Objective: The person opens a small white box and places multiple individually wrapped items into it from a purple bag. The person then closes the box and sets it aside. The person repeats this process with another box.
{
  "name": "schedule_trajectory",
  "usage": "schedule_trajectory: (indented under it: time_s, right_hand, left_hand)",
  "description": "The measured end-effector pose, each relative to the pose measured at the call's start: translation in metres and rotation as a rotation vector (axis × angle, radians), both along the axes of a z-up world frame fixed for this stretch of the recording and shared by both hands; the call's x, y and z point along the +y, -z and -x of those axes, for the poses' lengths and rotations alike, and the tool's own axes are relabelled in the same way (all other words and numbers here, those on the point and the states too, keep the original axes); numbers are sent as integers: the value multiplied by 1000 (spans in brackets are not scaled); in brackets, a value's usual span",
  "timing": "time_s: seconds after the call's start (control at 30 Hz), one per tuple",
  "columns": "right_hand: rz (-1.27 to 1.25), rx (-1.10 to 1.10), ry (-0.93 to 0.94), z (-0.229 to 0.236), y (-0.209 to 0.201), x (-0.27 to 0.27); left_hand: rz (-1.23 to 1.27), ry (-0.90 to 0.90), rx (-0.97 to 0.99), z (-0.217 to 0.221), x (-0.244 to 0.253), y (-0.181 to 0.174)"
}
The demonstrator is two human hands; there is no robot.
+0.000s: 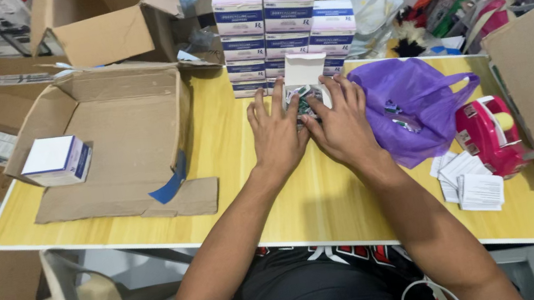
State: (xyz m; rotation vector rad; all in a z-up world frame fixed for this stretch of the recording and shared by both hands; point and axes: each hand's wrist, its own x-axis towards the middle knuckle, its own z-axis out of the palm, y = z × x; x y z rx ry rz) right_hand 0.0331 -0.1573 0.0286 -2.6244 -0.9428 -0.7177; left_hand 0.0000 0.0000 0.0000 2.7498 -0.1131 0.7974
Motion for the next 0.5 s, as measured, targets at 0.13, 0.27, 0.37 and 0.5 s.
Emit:
schedule_trajectory:
  time_s: [0.13,0.27,0.37,0.5]
  right_hand:
    - [-96,-38,-60,2,1,0]
    - [-37,-81,-12,5,0,5]
    - [-102,-119,-51,11,-2,5]
    - [-185,-126,-170,19,-11,7]
  left_hand:
    - [41,3,5,1,-1,-8]
    - [64,52,-25,2,-3,-7]
    - [119,84,-43,5,-3,-4]
    - [189,193,-176,6,-8,-14]
